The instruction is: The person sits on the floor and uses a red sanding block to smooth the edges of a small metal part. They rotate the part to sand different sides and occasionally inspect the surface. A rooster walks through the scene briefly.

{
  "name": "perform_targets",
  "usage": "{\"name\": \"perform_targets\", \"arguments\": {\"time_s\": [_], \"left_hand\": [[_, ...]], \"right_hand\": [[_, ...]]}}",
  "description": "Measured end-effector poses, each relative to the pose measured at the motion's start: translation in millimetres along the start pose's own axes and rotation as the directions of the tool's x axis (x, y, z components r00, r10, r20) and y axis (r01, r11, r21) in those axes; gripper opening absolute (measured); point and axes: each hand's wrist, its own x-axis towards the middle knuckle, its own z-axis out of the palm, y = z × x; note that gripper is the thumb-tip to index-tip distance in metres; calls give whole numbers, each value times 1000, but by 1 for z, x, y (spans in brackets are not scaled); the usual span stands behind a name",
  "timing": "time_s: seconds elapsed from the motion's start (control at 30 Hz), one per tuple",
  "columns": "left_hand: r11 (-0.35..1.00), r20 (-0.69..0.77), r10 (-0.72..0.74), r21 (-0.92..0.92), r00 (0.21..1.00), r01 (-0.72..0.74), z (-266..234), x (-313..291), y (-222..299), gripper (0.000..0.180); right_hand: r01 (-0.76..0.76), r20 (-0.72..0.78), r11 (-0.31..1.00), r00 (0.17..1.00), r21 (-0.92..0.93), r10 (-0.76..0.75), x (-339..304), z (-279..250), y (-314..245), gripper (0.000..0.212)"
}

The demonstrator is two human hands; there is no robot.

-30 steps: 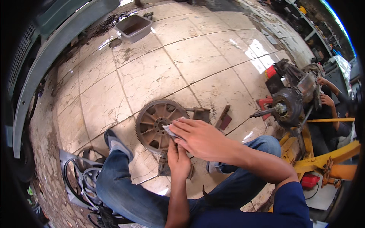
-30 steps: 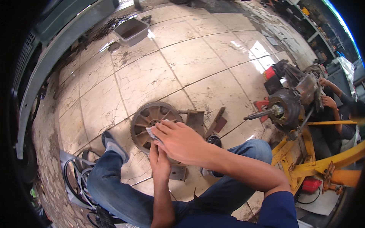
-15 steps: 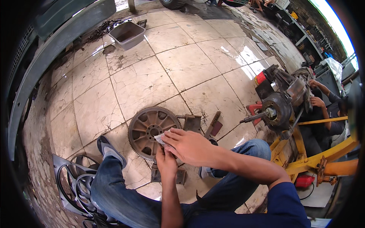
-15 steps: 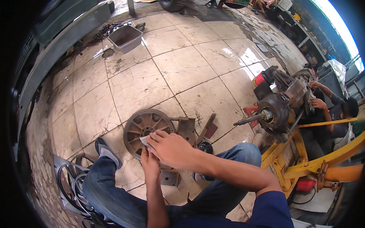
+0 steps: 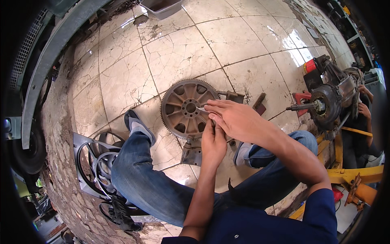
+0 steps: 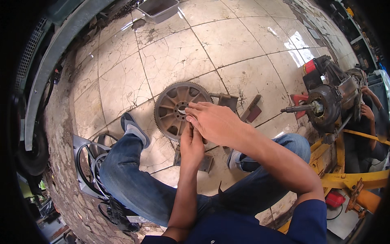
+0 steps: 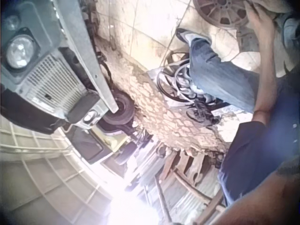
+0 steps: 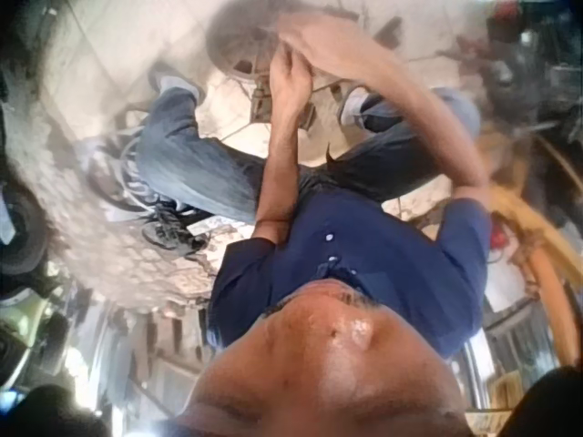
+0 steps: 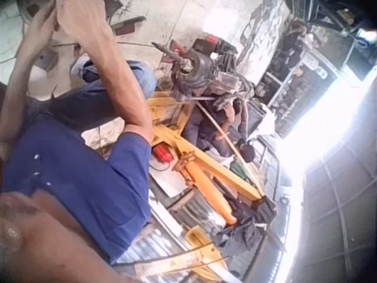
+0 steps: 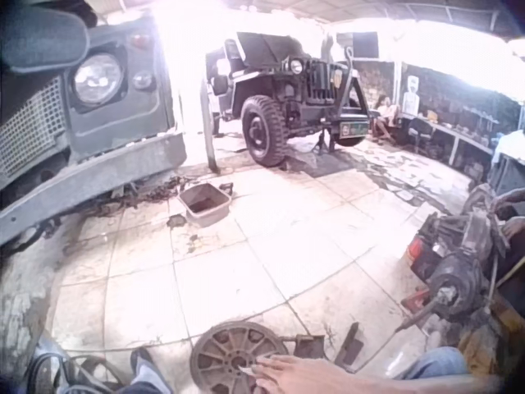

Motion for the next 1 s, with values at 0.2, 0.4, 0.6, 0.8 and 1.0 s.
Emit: {"name": "perform_targets", "arguments": {"time_s": [0.2,0.4,0.6,0.8,1.0], "left_hand": [[993,-135,58,-91,989,-70,-10,10,-17,35],[994,-50,82,-61,995,-85,0,-4,-6,31],[945,-190,140,-268,972,-189,-18,1,7,22],[882,4,298,-383,955,-273,-3,-20,34,21],[818,32,432,-435,901,-377,-1,-28,40,24]], "right_hand": [[57,-21,997,998,-47,-58,-11,2,-8,40],[25,31,996,999,83,-28,-3,-10,-3,43],[-198,211,907,969,371,125,-8,-73,-19,41],[-327,16,786,927,524,375,-7,-104,-19,38],[-37,-193,986,979,162,69,-16,-87,-5,38]]}}
